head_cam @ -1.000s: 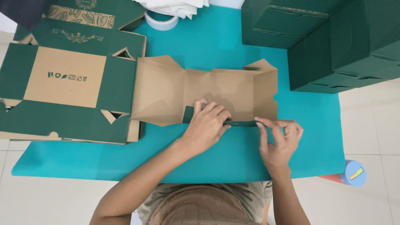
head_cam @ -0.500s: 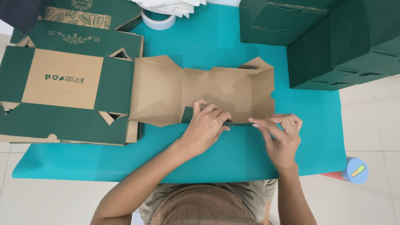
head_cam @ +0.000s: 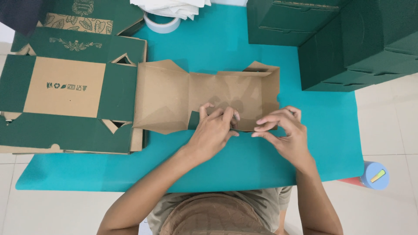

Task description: The person assembles a flat-packed cardboard box by folding and creasing its flaps and sides. They then place a decorative lid on top to complete the box.

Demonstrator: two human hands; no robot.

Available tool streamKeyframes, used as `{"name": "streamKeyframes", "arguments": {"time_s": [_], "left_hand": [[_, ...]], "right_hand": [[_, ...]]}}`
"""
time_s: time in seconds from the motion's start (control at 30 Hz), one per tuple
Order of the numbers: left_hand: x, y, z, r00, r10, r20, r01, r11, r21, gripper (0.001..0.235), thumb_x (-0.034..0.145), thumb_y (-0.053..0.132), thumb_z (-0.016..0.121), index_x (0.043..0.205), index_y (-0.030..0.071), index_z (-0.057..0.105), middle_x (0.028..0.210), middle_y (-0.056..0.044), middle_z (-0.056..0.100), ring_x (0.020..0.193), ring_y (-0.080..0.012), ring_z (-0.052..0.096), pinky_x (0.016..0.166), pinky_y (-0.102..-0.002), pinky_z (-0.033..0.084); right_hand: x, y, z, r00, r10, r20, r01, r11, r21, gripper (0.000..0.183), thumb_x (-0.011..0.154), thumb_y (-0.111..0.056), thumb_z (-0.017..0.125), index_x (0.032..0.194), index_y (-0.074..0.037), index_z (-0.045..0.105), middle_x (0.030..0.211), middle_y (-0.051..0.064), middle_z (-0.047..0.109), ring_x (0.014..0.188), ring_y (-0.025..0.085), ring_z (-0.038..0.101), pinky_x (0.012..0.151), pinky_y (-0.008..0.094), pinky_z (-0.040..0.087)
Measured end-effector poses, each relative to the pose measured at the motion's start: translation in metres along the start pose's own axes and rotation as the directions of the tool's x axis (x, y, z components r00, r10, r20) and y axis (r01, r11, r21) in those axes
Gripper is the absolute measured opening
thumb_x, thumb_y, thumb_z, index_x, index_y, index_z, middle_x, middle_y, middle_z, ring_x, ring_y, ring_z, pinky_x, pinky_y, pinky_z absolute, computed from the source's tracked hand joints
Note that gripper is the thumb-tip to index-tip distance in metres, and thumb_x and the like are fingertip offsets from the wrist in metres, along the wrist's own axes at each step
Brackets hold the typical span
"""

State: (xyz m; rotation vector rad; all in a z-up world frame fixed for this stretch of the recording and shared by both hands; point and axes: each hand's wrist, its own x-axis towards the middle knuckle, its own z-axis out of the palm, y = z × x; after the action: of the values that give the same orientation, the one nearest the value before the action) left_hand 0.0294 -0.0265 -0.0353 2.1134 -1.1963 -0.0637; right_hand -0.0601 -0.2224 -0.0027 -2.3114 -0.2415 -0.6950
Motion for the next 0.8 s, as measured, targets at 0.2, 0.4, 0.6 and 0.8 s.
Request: {"name": "streamKeyframes", "arguments": {"time_s": [0.2, 0.4, 0.6, 0.8], "left_hand": [[0.0, 0.003, -0.002, 1.0, -0.013, 0.011, 0.013, 1.0, 0.006, 0.036, 0.082, 0.014, 0.075, 0.108, 0.006, 0.051, 0.078, -0.008, 0.07, 0.087, -0.0252, 0.065, 0.104, -0.057, 0.025], [-0.013, 0.04, -0.044, 0.999, -0.03, -0.02, 0.033, 0.983, 0.183, 0.06, 0.076, 0.015, 0.082, 0.125, 0.0, 0.051, 0.122, -0.021, 0.05, 0.122, -0.0413, 0.048, 0.104, -0.064, 0.024], [-0.078, 0.058, -0.044, 0.687, -0.36, -0.632, 0.307, 0.931, -0.197, 0.029, 0.095, 0.015, 0.062, 0.12, 0.005, 0.05, 0.115, -0.015, 0.045, 0.069, -0.0148, 0.056, 0.058, -0.028, 0.049], [-0.074, 0.042, -0.031, 0.754, -0.493, -0.434, 0.487, 0.863, -0.136, 0.05, 0.097, 0.02, 0.056, 0.142, 0.003, 0.04, 0.139, -0.013, 0.039, 0.07, -0.0092, 0.064, 0.034, -0.026, 0.05]], "right_hand": [[0.002, -0.01, 0.001, 1.0, 0.013, 0.026, -0.012, 0.998, -0.063, 0.018, 0.073, -0.017, 0.084, 0.087, -0.016, 0.072, 0.074, -0.007, 0.072, 0.081, 0.017, 0.067, 0.094, 0.039, 0.036], [0.002, -0.035, -0.007, 0.996, -0.013, 0.085, 0.038, 0.952, -0.305, 0.039, 0.076, -0.023, 0.083, 0.112, -0.018, 0.07, 0.111, -0.005, 0.07, 0.105, 0.021, 0.062, 0.095, 0.042, 0.034], [-0.042, -0.018, -0.003, 0.982, 0.164, -0.091, -0.18, 0.959, -0.217, 0.041, 0.091, -0.026, 0.069, 0.127, -0.008, 0.062, 0.149, 0.018, 0.038, 0.141, 0.036, 0.039, 0.109, 0.05, 0.043], [-0.042, -0.015, 0.012, 0.944, 0.318, -0.083, -0.325, 0.941, -0.097, 0.028, 0.098, -0.022, 0.061, 0.125, -0.015, 0.065, 0.162, 0.019, 0.028, 0.148, 0.039, 0.036, 0.116, 0.048, 0.038]]}}
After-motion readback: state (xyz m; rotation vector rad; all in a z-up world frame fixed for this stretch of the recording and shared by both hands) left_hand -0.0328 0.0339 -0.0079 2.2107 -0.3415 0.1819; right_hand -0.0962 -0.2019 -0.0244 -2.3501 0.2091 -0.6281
